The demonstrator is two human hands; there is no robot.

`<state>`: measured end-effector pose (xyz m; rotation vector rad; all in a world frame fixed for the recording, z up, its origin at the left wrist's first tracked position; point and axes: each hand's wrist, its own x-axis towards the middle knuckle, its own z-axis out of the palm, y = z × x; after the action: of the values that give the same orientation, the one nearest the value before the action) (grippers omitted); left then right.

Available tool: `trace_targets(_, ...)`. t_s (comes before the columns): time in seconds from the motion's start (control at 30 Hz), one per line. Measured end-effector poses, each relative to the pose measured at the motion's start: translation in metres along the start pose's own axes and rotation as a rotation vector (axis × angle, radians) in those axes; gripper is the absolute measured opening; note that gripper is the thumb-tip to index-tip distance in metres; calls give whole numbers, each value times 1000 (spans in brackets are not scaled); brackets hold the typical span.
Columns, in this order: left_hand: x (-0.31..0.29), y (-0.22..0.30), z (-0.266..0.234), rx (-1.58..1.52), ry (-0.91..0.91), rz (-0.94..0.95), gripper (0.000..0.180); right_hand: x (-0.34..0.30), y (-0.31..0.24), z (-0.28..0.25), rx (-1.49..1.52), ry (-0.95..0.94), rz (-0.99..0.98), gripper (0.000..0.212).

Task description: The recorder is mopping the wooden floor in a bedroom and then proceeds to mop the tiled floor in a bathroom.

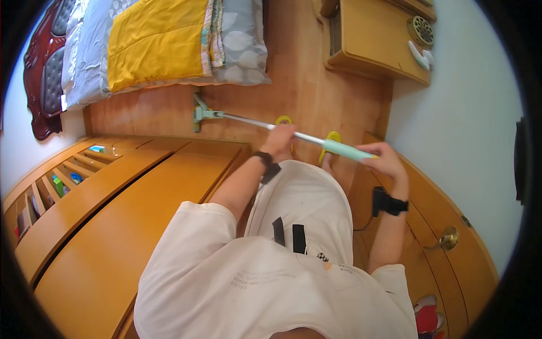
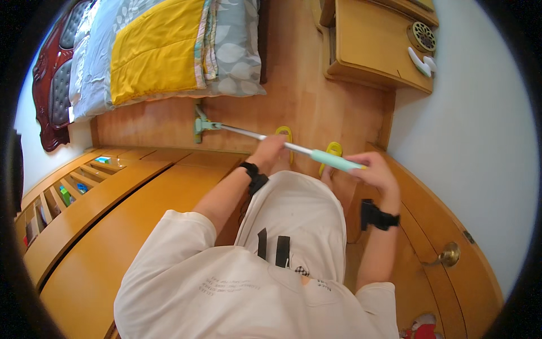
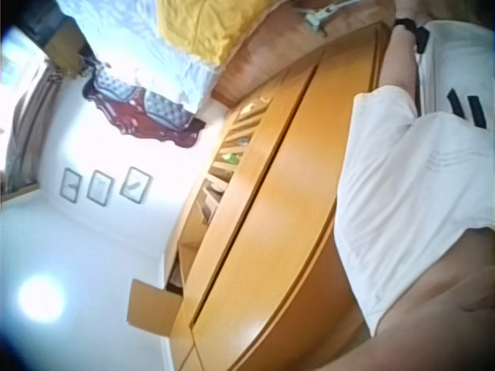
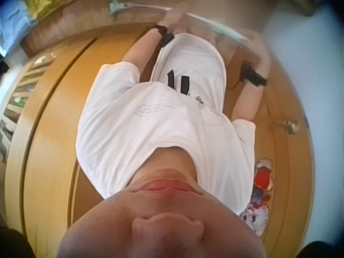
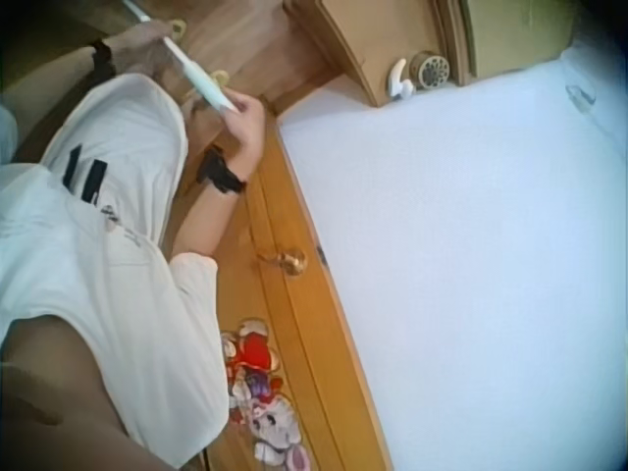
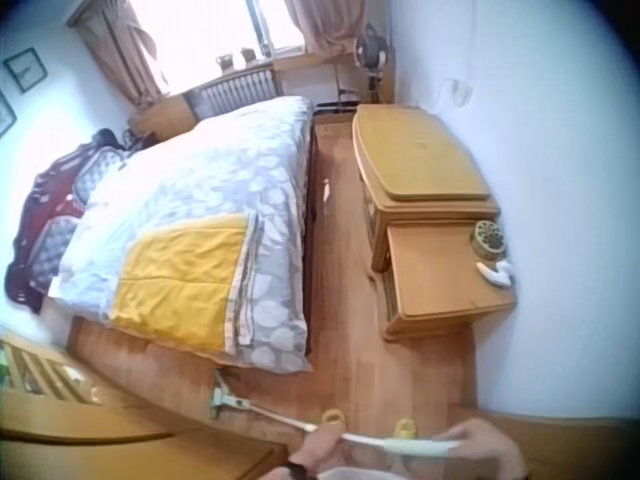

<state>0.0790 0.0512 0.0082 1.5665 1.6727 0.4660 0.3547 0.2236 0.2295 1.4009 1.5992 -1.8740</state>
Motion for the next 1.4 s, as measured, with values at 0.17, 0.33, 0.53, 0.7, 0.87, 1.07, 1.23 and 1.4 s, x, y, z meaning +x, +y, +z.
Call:
trace_targets(0.17, -59, -113, -78, 358, -11, -269, 21, 118, -14, 134, -26, 48, -282, 35)
trace_targets(0.33, -108, -163, -131, 512, -255, -732, 37, 135, -76, 237, -219, 30, -270, 39)
trace_targets(0.53, -125, -145, -106, 463, -230, -710, 31, 118, -43, 233, -161, -161, -271, 45)
trace_targets(0.7, -92, -74, -72, 540, -177, -614, 31, 85, -3, 185, -250, -42, -244, 44)
trace_targets(0.87, -65, -13, -17, 613, -79, -414, 31, 20, 24, 94, -151, 6, -301, 37)
trace_targets(1.07, -24, 120, 35, 482, -11, -200, 26, -96, 26, -12, -47, -8, 21, 38)
trace_targets(1.23, -6, 166, 68, 439, 10, -162, 29, -124, 61, -48, 1, 68, 46, 38)
trace_targets(1.4, -10, 152, 67, 349, 75, -171, 23, -102, 75, -44, 34, 88, 75, 36)
